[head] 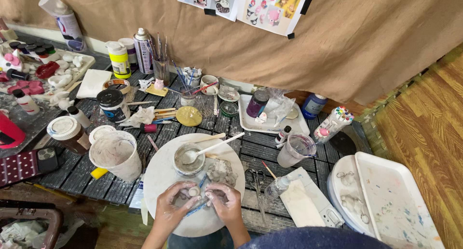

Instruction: The person shapes a small lump of gray clay by hand on a rotating turntable. They repeatedly roll, pinch, and smooth the material to form a rounded shape, occasionally using a small sculpting tool to refine details.

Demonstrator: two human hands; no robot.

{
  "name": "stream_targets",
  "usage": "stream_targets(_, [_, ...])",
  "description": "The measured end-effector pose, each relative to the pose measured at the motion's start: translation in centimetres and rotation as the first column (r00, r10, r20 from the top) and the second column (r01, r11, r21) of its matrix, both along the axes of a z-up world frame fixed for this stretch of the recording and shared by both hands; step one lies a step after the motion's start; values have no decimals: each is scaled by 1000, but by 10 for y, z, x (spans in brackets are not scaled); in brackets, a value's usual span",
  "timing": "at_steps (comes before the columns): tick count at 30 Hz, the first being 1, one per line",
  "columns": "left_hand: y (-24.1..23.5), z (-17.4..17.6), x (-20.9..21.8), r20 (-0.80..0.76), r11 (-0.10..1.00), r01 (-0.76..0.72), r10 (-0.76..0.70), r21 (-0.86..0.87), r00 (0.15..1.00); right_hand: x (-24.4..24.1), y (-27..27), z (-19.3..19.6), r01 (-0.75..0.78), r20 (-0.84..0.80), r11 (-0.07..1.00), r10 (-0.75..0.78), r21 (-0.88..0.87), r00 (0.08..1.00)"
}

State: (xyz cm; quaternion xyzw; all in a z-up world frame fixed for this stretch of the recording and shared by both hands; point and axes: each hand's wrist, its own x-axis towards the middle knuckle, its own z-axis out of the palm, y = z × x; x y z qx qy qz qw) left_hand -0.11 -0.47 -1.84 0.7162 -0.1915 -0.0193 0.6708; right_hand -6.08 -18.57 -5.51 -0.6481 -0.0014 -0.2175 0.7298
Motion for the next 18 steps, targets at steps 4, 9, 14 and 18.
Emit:
stream_targets(4, [1, 6, -1, 62, 1000, 10, -10, -2, 998, -1, -3, -3, 58, 3, 989, -58, -133, 998])
stream_targets(9, [1, 9, -5, 77, 995, 69, -74, 65, 994, 3, -4, -20, 121, -35, 991, -120, 52, 992])
stream_targets(14, [1, 16, -6, 174, 997, 41, -53, 70, 983, 5, -7, -23, 138, -14, 989, -138, 48, 990])
stream_targets(18, [1, 21, -7, 185, 997, 17, -31, 75, 982, 4, -7, -22, 186, 31, 982, -187, 40, 982])
